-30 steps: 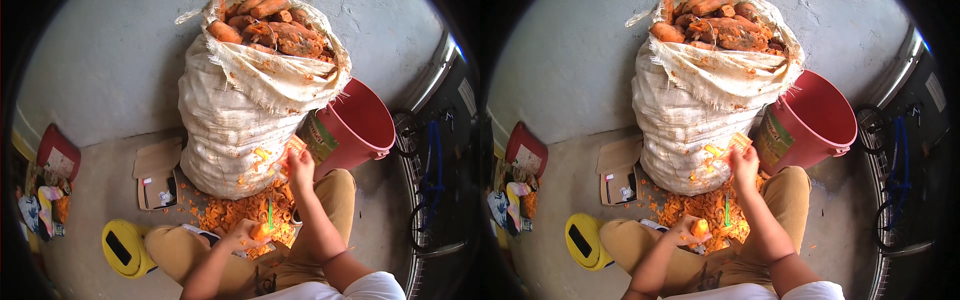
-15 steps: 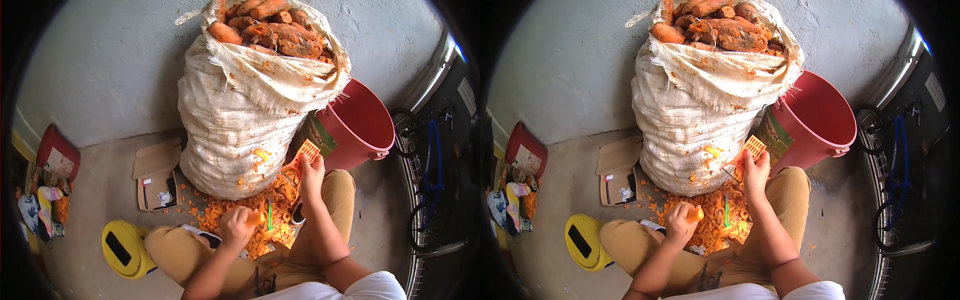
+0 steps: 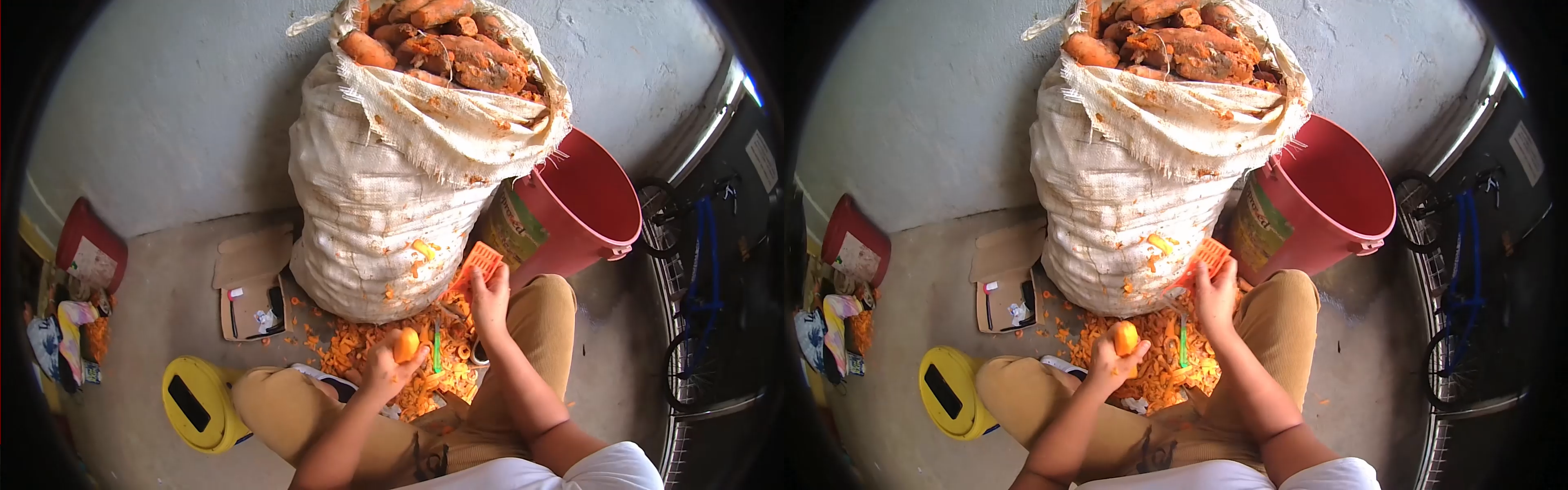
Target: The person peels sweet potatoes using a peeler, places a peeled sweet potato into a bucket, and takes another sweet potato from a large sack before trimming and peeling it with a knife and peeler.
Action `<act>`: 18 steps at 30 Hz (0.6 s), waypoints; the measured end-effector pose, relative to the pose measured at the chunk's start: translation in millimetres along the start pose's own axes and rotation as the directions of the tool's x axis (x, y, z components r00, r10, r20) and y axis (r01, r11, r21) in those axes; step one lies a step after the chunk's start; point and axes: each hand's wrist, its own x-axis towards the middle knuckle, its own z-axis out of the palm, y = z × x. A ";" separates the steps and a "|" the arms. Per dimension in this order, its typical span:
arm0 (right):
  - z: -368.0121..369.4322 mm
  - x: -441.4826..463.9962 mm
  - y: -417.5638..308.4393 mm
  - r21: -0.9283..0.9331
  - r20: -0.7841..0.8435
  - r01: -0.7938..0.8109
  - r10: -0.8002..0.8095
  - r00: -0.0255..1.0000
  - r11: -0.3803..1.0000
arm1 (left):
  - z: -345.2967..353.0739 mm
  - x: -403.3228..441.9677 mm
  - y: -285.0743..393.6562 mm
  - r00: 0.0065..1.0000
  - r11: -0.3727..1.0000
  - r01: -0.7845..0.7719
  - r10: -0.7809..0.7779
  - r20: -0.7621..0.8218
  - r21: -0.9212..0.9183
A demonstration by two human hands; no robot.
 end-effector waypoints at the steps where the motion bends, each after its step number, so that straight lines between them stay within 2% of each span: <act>1: 3.0 -4.5 0.4 0.017 0.054 -0.023 0.022 0.998 1.000 | 2.3 -0.7 -4.7 0.978 0.937 0.205 -0.187 0.091 -0.282; 2: 7.5 -7.8 -0.4 0.040 0.107 -0.046 0.041 0.993 0.998 | 2.1 -0.3 -6.8 0.917 0.762 0.398 -0.327 0.227 -0.511; 3: 12.4 -9.1 -0.4 0.138 0.144 -0.099 0.079 0.986 0.985 | -0.2 1.1 -4.7 0.896 0.694 0.441 -0.315 0.312 -0.568; 6: 13.5 -9.1 -9.1 0.194 0.192 -0.189 0.152 0.969 0.963 | 0.1 4.3 -12.1 0.879 0.508 0.463 -0.370 0.301 -0.727; 7: 10.1 -8.4 -12.7 0.222 0.215 -0.262 0.215 0.953 0.939 | -3.3 5.9 -10.3 0.878 0.510 0.464 -0.373 0.300 -0.725; 10: 10.2 -6.9 -19.0 0.325 0.167 -0.304 0.263 0.950 0.896 | -3.4 7.7 -12.7 0.859 0.380 0.470 -0.404 0.314 -0.797; 18: 6.9 -8.6 -7.8 0.253 0.234 -0.308 0.251 0.939 0.917 | -2.1 11.0 -17.6 0.856 0.434 0.484 -0.415 0.308 -0.760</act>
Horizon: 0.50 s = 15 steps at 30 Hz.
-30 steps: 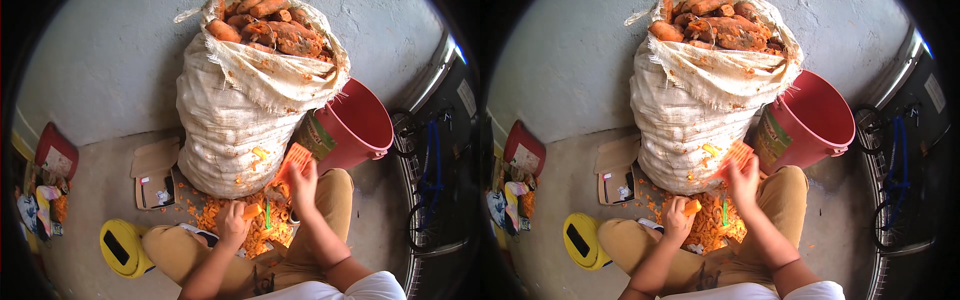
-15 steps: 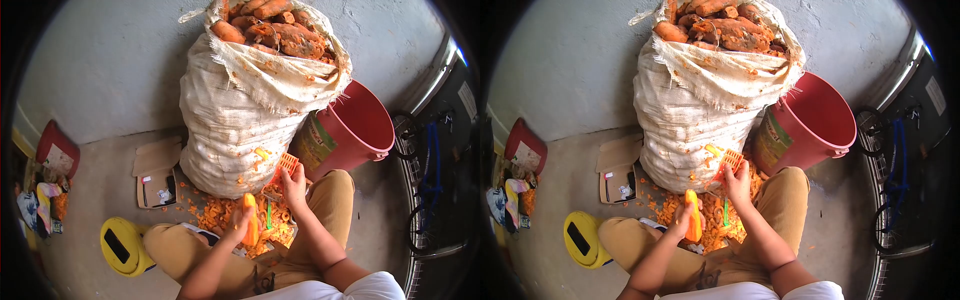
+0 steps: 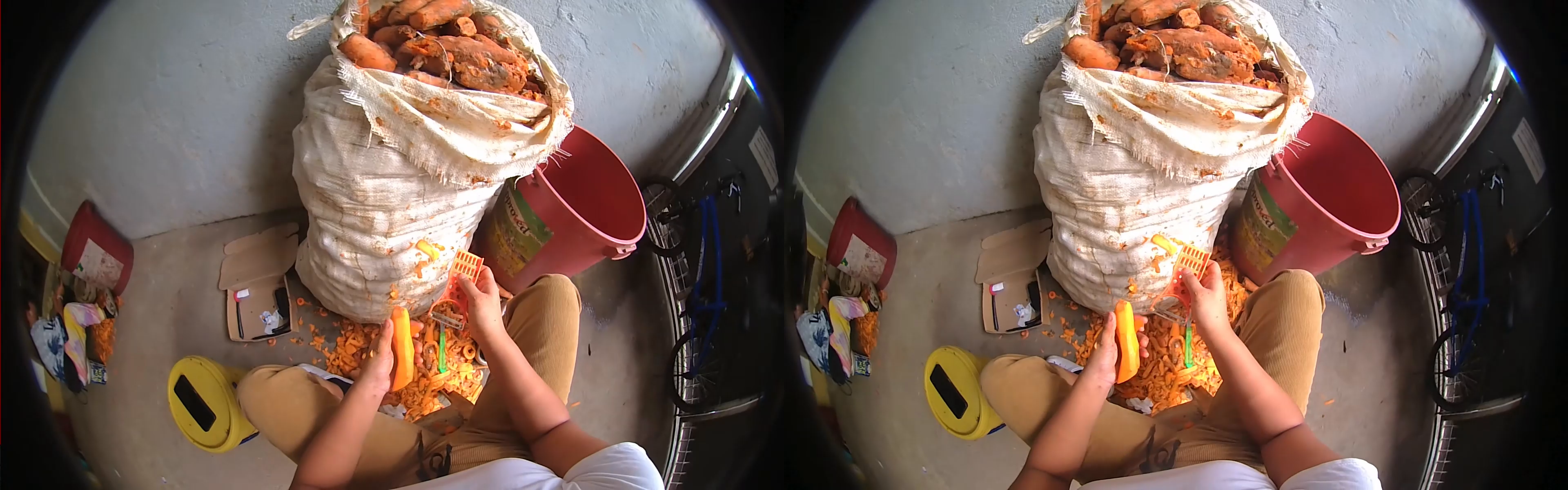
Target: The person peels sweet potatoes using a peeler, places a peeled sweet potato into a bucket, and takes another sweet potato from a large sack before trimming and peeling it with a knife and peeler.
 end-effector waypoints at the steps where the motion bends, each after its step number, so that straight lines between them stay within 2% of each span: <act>1: -0.1 -0.7 -0.7 0.012 0.003 -0.012 0.012 1.000 1.000 | -1.4 1.5 -3.3 1.000 1.000 -0.017 0.017 -0.025 -0.006; 2: -0.4 -1.1 -1.6 0.024 0.005 -0.023 0.023 1.000 0.999 | -2.9 3.0 -5.7 0.998 0.999 -0.034 0.034 -0.050 -0.011; 5: -4.1 -1.3 -5.4 0.027 -0.001 -0.033 0.033 0.999 0.999 | -10.1 5.8 -6.9 0.985 0.956 -0.144 0.165 -0.059 0.255; 6: -6.3 -1.9 -7.6 -0.002 -0.001 -0.032 0.032 0.999 0.999 | -15.3 8.3 -9.8 0.963 0.863 -0.212 0.264 -0.051 0.459; 8: -13.4 -2.7 -14.7 -0.055 0.001 -0.025 0.026 1.000 0.998 | -25.7 14.3 -13.3 0.896 0.538 -0.294 0.443 0.032 0.790; 9: -17.2 -4.3 -20.8 -0.120 0.000 -0.034 0.034 0.999 0.992 | -12.2 6.4 3.8 0.797 0.067 -0.355 0.543 0.264 0.933; 10: -17.8 -9.1 -32.8 -0.231 -0.035 -0.058 0.051 0.998 0.971 | -8.3 4.0 8.1 0.819 0.089 -0.332 0.520 0.240 0.939; 13: -47.5 -4.1 -30.3 -0.304 -0.029 -0.027 0.019 0.999 0.952 | -2.1 1.7 10.6 0.887 0.162 -0.274 0.423 0.184 0.948; 15: -62.7 -1.0 -31.3 -0.413 -0.056 -0.054 0.034 0.998 0.909 | 1.3 0.9 5.9 0.889 0.098 -0.287 0.397 0.227 0.953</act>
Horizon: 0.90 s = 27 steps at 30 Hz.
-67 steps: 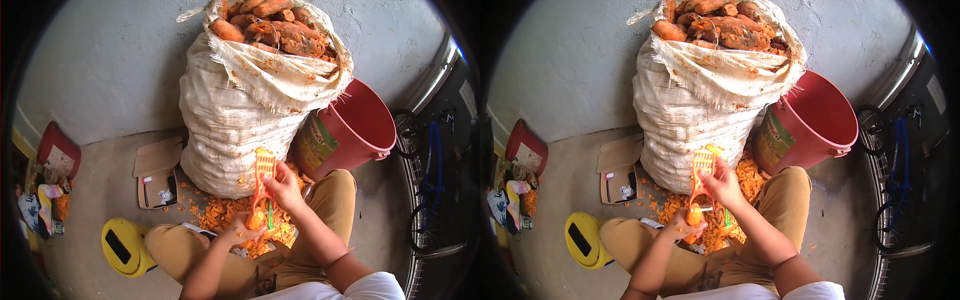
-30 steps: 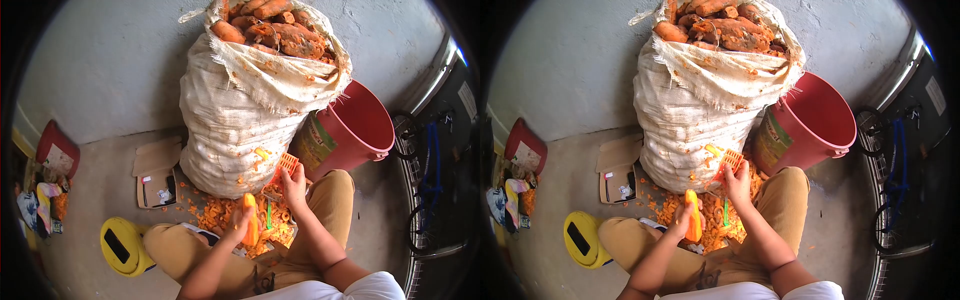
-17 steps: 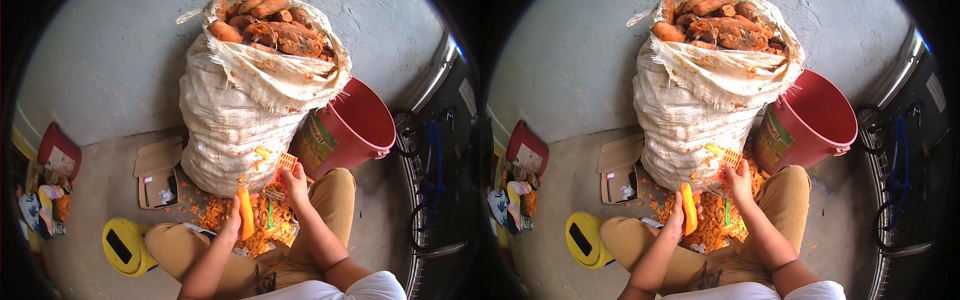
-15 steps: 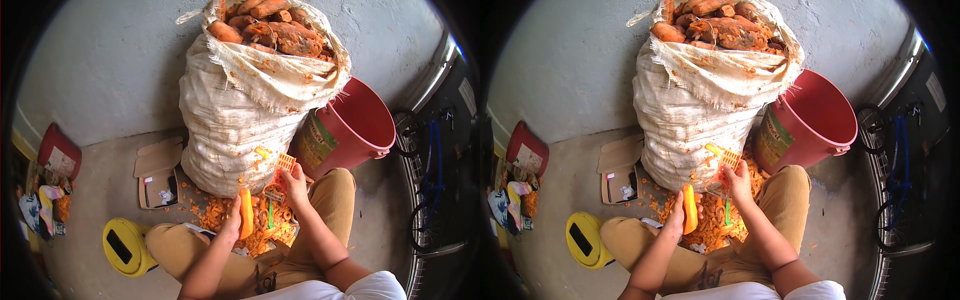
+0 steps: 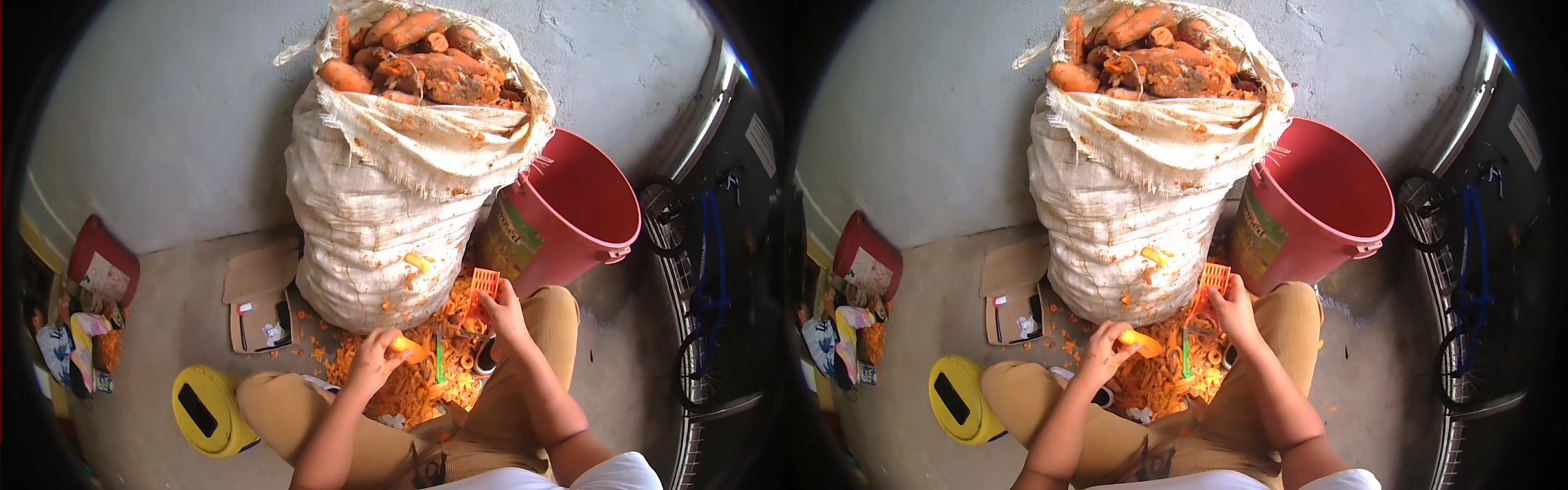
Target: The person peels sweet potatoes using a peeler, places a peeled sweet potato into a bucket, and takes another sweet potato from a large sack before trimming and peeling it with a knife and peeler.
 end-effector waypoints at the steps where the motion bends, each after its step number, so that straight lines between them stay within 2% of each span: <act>1: -5.5 5.1 8.6 -0.065 0.041 0.047 -0.044 0.998 0.997 | 1.0 0.1 2.5 1.000 0.999 -0.018 0.017 0.015 0.029; 2: -10.8 11.8 20.1 -0.129 0.083 0.095 -0.084 0.993 0.987 | 1.0 0.2 7.6 0.999 0.993 -0.019 0.014 0.043 0.116; 3: -11.1 12.8 13.9 -0.192 0.127 0.145 -0.122 0.984 0.971 | 2.3 1.1 8.1 0.996 0.980 -0.090 0.089 0.015 0.180; 4: -13.3 13.6 6.7 -0.469 0.183 0.253 -0.186 0.965 0.846 | 3.2 2.1 7.0 0.986 0.957 -0.159 0.165 -0.007 0.244; 5: -15.0 12.0 -0.6 -0.584 0.270 0.315 -0.187 0.944 0.748 | 3.6 5.1 7.5 0.970 0.924 -0.222 0.242 -0.026 0.310; 6: -16.7 17.3 2.8 -0.617 0.370 0.432 -0.242 0.897 0.658 | -0.7 8.7 18.3 0.952 0.883 -0.263 0.303 -0.044 0.387; 7: -18.1 23.4 10.1 -0.632 0.468 0.541 -0.282 0.837 0.555 | -0.8 11.2 20.8 0.957 0.897 -0.252 0.286 -0.044 0.364; 9: -19.9 37.9 29.4 -0.658 0.552 0.591 -0.235 0.800 0.466 | 1.4 12.8 23.2 0.967 0.922 -0.224 0.251 -0.047 0.314; 11: -24.0 46.3 44.7 -0.709 0.535 0.499 -0.080 0.841 0.499 | -0.1 17.8 32.1 0.990 0.969 -0.140 0.139 0.019 0.205; 12: -24.0 49.0 41.2 -0.741 0.545 0.433 0.085 0.834 0.513 | -0.7 21.5 35.1 0.994 0.982 -0.111 0.106 0.039 0.156; 13: -22.5 50.2 36.9 -0.775 0.545 0.369 0.250 0.800 0.513 | -0.2 24.2 38.2 0.996 0.991 -0.077 0.071 0.060 0.107; 14: -22.0 51.2 34.7 -0.811 0.531 0.305 0.409 0.743 0.499 | 1.2 30.7 43.4 0.992 0.995 -0.103 0.102 0.077 0.011; 16: -23.5 52.0 59.9 -0.593 0.737 0.574 0.094 0.669 0.565 | -4.7 53.1 87.2 0.976 0.980 -0.200 0.200 0.088 -0.010; 17: -24.3 55.3 72.1 -0.459 0.805 0.695 -0.072 0.589 0.554 | -7.9 68.0 113.4 0.964 0.968 -0.251 0.251 0.090 -0.018; 18: -17.7 54.0 67.7 -0.466 0.820 0.627 0.039 0.571 0.624 | -7.0 85.0 135.0 0.940 0.941 -0.332 0.336 0.057 -0.059; 19: -13.2 59.6 85.4 -0.438 0.836 0.628 0.035 0.547 0.643 | -3.9 103.4 156.6 0.909 0.906 -0.413 0.416 0.022 -0.095; 21: -4.3 71.2 121.2 -0.381 0.867 0.626 0.026 0.498 0.681 | 9.1 142.2 201.5 0.843 0.803 -0.526 0.535 -0.053 -0.281; 23: -1.0 60.8 79.1 -0.477 0.831 0.531 0.163 0.531 0.700 | 33.7 188.8 233.1 0.793 0.740 -0.603 0.598 -0.119 -0.298; 25: 7.5 88.3 136.7 -0.325 0.879 0.661 -0.043 0.475 0.677 | 50.9 222.5 267.1 0.778 0.791 -0.611 0.609 -0.155 0.042; 26: 6.4 95.7 153.1 -0.307 0.874 0.698 -0.098 0.475 0.647 | 59.0 236.0 273.2 0.656 0.687 -0.669 0.725 -0.210 0.284; 27: 5.3 102.9 169.1 -0.292 0.867 0.734 -0.154 0.474 0.613 | 63.5 246.5 275.9 0.515 0.547 -0.660 0.828 -0.220 0.515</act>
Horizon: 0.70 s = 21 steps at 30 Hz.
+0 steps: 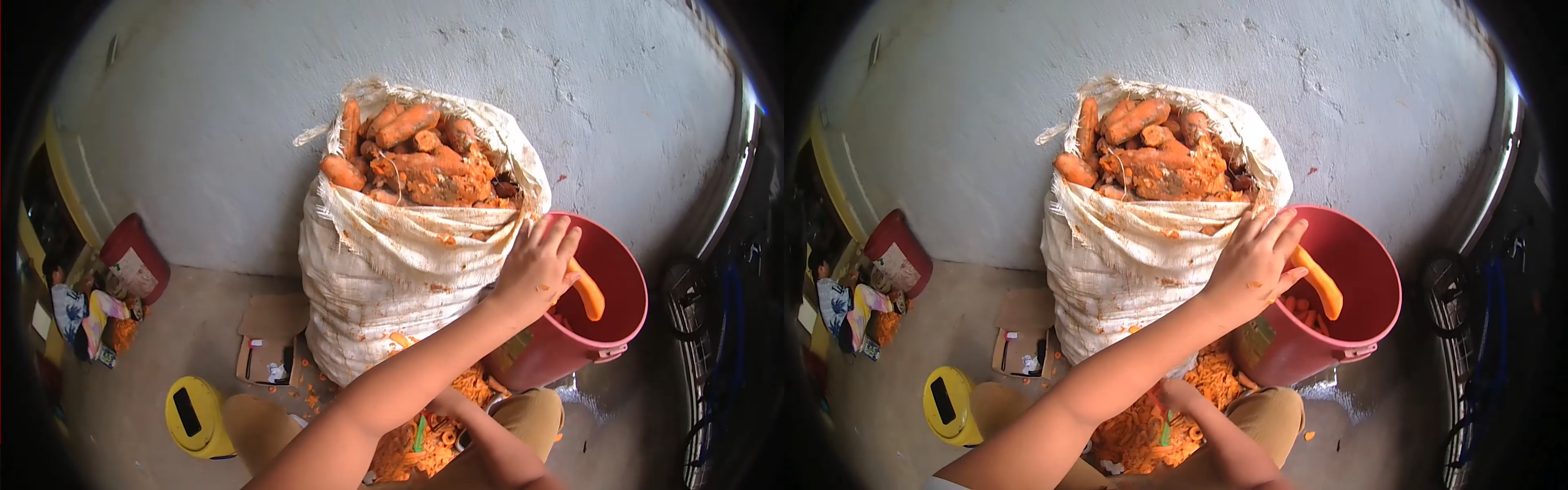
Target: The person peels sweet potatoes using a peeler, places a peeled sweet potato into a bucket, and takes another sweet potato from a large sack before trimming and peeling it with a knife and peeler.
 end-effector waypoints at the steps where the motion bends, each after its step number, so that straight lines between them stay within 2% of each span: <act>1: -10.4 0.8 -14.5 -0.047 -0.041 -0.028 0.026 0.999 0.999 | -5.1 6.1 0.9 1.000 1.000 -0.020 0.020 -0.003 -0.020; 3: -54.0 -7.5 -65.6 -0.004 0.055 -0.223 0.222 0.973 0.975 | -27.4 9.6 -6.3 0.999 0.999 -0.043 0.043 0.000 0.017; 4: -61.7 -9.2 -76.9 -0.005 0.065 -0.243 0.242 0.968 0.970 | -40.6 8.1 -13.8 0.999 0.998 -0.054 0.053 0.004 0.033; 6: -71.3 -10.6 -91.0 -0.009 0.087 -0.283 0.282 0.955 0.959 | -65.0 -1.2 -44.4 0.997 0.997 0.075 -0.074 -0.022 0.029; 7: -91.5 -13.8 -118.7 0.088 0.135 -0.309 0.296 0.946 0.947 | -78.6 -5.0 -62.9 0.992 0.980 0.124 -0.120 -0.034 0.155; 8: -89.4 -12.3 -116.1 0.083 0.141 -0.310 0.297 0.945 0.947 | -88.4 -12.6 -84.8 0.930 0.931 0.361 -0.363 -0.050 -0.046; 9: -84.1 -11.2 -110.0 0.075 0.147 -0.310 0.297 0.943 0.948 | -107.5 -12.5 -100.4 0.934 0.920 0.356 -0.347 -0.085 0.161; 10: -78.0 -10.1 -103.5 0.067 0.154 -0.311 0.298 0.942 0.948 | -121.9 -16.9 -125.1 0.928 0.912 0.363 -0.337 -0.158 0.189; 12: -63.6 -6.5 -87.4 0.034 0.152 -0.302 0.294 0.944 0.953 | -152.9 -19.1 -173.2 0.856 0.857 0.504 -0.480 -0.193 0.104; 14: -61.7 -2.3 -84.5 -0.024 0.150 -0.304 0.304 0.941 0.952 | -178.0 -7.8 -207.3 0.835 0.789 0.550 -0.511 -0.203 0.273; 16: -64.5 1.0 -88.2 -0.112 0.156 -0.312 0.327 0.932 0.943 | -191.9 4.4 -234.8 0.876 0.756 0.440 -0.481 -0.045 0.485; 17: -62.5 3.1 -85.9 -0.075 0.166 -0.318 0.326 0.931 0.945 | -195.6 12.1 -243.4 0.880 0.728 0.368 -0.473 0.036 0.578; 19: -57.5 5.9 -79.0 -0.006 0.186 -0.329 0.325 0.927 0.944 | -197.2 27.9 -257.0 0.737 0.704 0.498 -0.651 0.179 0.507; 20: -57.3 6.6 -77.9 -0.032 0.173 -0.300 0.301 0.938 0.953 | -198.4 37.0 -263.8 0.650 0.678 0.560 -0.716 0.254 0.476; 21: -57.3 7.4 -79.6 -0.055 0.162 -0.271 0.276 0.947 0.961 | -196.4 41.0 -272.9 0.647 0.706 0.368 -0.661 0.379 0.604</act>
